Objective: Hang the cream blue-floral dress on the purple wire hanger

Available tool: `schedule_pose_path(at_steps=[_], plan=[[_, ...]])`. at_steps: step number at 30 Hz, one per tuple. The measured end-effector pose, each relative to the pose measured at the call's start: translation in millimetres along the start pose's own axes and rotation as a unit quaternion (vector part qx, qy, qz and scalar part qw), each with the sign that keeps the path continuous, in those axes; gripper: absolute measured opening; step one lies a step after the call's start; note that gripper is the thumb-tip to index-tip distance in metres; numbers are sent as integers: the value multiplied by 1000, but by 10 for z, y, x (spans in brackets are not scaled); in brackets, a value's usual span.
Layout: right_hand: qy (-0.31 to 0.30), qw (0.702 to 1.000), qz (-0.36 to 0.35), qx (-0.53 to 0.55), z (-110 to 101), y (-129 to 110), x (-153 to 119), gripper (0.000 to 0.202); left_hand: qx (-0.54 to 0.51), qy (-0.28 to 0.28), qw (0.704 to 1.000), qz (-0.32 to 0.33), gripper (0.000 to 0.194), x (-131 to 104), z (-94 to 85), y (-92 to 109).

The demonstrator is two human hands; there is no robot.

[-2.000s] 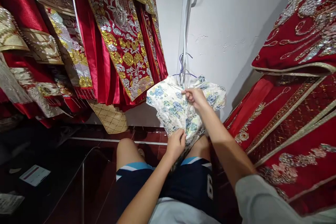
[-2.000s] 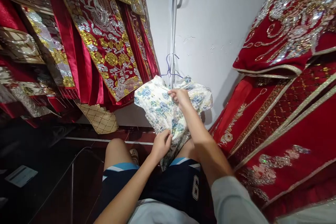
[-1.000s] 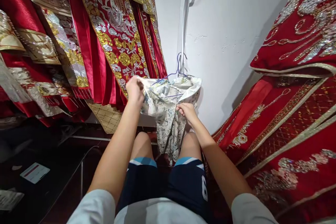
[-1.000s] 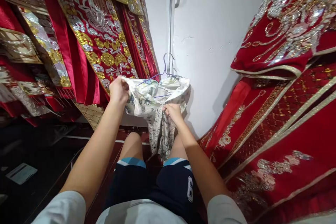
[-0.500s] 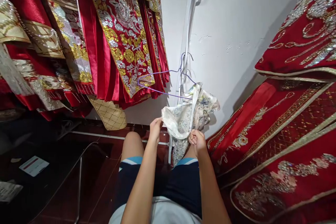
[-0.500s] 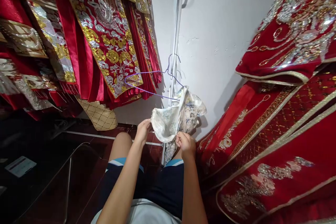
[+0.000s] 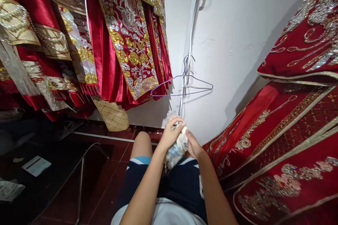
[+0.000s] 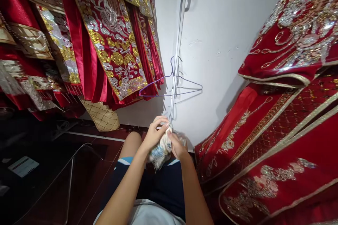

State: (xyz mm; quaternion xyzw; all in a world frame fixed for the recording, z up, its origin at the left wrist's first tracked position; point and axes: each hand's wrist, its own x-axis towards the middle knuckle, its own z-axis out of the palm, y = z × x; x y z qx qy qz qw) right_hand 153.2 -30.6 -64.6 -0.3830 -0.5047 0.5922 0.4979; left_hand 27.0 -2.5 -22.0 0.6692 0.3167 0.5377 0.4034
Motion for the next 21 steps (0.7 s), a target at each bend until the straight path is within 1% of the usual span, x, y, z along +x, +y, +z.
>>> schedule_pose_path(at_steps=[1,2,3,4,5,6,7,8,9,11,13,15,18,19,21], plan=[[-25,999,24,-5,6,-46,-40,49,10,-24,999,-24,30,-32,-54,-56],[-51,997,46,-18,-13,-105,-73,45,10,-59,996,-61,35,-82,-114,-129],[-74,995,59,-39,-56,-175,-93,44,5,-104,989,-103,41,-150,-176,-214],[-87,992,54,-68,-118,-255,-98,41,3,-155,977,-145,46,-229,-240,-305],[-84,991,30,-103,-193,-343,-84,35,16,-204,964,-173,48,-312,-308,-394],[-67,988,-8,-141,-275,-435,-50,27,45,-254,949,-180,47,-388,-383,-472],[-39,981,-53,-181,-361,-528,5,22,83,-292,937,-173,46,-448,-467,-532],[-3,970,-99,-221,-444,-619,80,21,129,-310,929,-156,44,-484,-562,-567],[39,955,-142,-256,-520,-704,176,23,177,-305,925,-138,43,-489,-669,-574],[115,925,-211,-294,-645,-853,422,26,266,-244,926,-112,46,-407,-902,-505],[156,903,-257,-306,-724,-968,726,28,338,-184,918,-94,48,-228,-1127,-351],[180,889,-286,-310,-764,-1046,1050,29,398,-154,902,-63,47,-6,-1308,-169],[225,872,-296,-318,-795,-1092,1467,25,489,-119,864,-17,45,306,-1491,42],[230,869,-286,-332,-808,-1090,1561,24,515,-113,849,-9,42,391,-1539,82],[215,867,-255,-369,-845,-1065,1660,25,552,-115,826,-6,34,523,-1627,119]])
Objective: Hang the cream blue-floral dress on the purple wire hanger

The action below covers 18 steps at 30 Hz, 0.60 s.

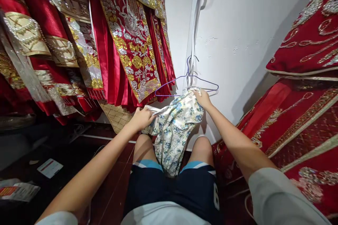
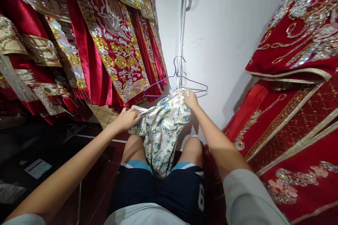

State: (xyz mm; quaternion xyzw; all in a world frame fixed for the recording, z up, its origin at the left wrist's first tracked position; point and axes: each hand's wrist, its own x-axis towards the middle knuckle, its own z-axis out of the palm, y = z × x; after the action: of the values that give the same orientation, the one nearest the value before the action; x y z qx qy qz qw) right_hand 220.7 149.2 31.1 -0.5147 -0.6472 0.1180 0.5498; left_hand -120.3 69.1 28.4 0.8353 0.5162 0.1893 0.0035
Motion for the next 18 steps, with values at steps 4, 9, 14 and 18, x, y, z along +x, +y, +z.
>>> schedule_pose_path(at_steps=[4,9,14,18], plan=[[-49,998,15,-25,-119,68,-124,33,-37,11,999,0,38,114,-39,-123],[-41,998,38,-11,-440,-57,-392,35,-171,91,980,40,37,294,33,-17],[-38,998,29,-32,-498,-263,-530,35,-147,156,977,23,31,546,22,148],[-47,998,27,-32,-415,-318,-566,35,-56,208,976,22,29,543,-108,128]])
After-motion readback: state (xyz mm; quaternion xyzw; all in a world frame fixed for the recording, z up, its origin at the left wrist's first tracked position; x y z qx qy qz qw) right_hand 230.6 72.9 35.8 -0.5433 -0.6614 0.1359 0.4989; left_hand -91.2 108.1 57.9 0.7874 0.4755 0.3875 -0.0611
